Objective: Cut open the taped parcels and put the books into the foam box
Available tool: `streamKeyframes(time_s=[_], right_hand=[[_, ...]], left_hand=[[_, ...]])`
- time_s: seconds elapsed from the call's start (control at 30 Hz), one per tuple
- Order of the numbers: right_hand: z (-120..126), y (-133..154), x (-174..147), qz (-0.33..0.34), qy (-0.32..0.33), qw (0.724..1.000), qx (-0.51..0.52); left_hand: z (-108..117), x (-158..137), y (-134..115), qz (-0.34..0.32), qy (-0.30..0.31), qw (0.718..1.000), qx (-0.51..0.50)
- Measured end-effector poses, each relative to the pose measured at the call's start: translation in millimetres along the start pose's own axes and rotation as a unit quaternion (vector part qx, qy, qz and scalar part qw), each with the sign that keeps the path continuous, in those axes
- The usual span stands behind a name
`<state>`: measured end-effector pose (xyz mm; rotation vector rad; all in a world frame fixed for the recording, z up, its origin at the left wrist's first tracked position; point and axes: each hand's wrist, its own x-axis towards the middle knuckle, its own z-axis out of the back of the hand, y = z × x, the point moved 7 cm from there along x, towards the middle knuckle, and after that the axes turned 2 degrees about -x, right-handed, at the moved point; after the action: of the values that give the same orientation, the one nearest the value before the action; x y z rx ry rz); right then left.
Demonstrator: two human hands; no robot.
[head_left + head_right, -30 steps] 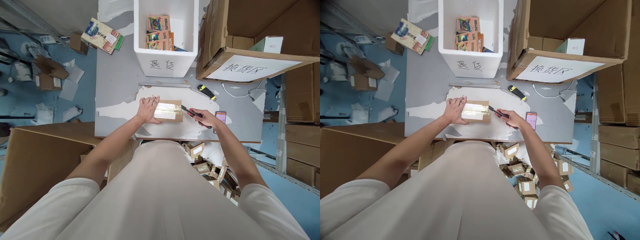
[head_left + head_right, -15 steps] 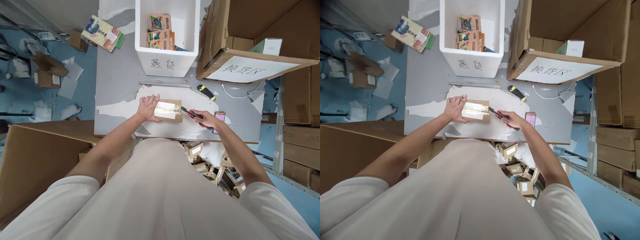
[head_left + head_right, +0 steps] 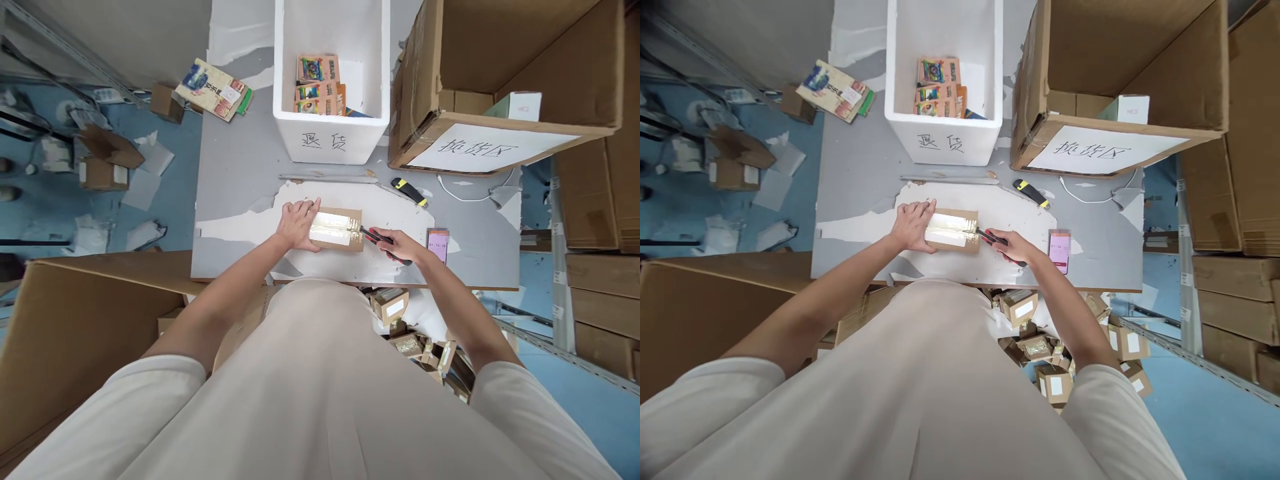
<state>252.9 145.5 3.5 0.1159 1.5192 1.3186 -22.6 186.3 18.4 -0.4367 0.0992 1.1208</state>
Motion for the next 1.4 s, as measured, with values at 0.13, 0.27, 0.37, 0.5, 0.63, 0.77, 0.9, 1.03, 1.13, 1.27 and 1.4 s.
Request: streamKeyframes(time_s=[0.13,0.27,0.37,0.5,0.63,0.77,0.9,1.03,1.13,1.27,1.4], right_hand=[[-6.7,-2.1,-5.4,-0.002,-0.004,1.000,0.030],[-17.8,-7.0,-12.2,-0.018,-0.009,0.998,0.065],[-29.0,-14.6,-20.5,-0.023,-0.013,0.996,0.090],[-43.9,-33.6,-37.2,-0.046,-0.024,0.992,0.114],[-44.6,-49.1,-51.9,-0.040,-0.077,0.991,0.100],[-26.3,-69.7,-58.7,-0.056,-0.204,0.977,0.042],[-16.9,-74.5,-32.7,-0.081,-0.309,0.940,-0.122],[-23.7,-78.6,5.4,-0.144,-0.362,0.895,-0.217],[-31.3,-89.1,18.0,-0.186,-0.371,0.874,-0.252],[-32.6,-88.0,13.2,-0.175,-0.367,0.857,-0.318],[-19.1,-30.6,1.8,-0.016,-0.425,0.845,-0.324]], left_hand=[[1.0,0.0,-0.3,0.001,-0.006,1.000,-0.004],[0.8,0.0,-1.0,-0.002,0.003,1.000,-0.003],[1.1,0.2,0.0,0.006,0.005,1.000,-0.001],[0.3,0.0,0.9,0.007,-0.001,1.000,-0.005],[-0.5,-2.2,0.2,-0.012,-0.022,1.000,-0.007],[4.2,-6.4,-1.2,-0.044,-0.052,0.998,0.001],[10.2,-16.5,-2.5,-0.064,-0.073,0.995,0.008],[1.6,-43.3,-9.1,-0.066,-0.095,0.993,0.000],[-17.3,-72.9,-16.5,-0.052,-0.115,0.992,-0.017],[-44.2,-101.1,-24.3,-0.042,-0.115,0.992,-0.020],[-56.7,-105.2,-24.0,-0.031,-0.095,0.995,-0.030]])
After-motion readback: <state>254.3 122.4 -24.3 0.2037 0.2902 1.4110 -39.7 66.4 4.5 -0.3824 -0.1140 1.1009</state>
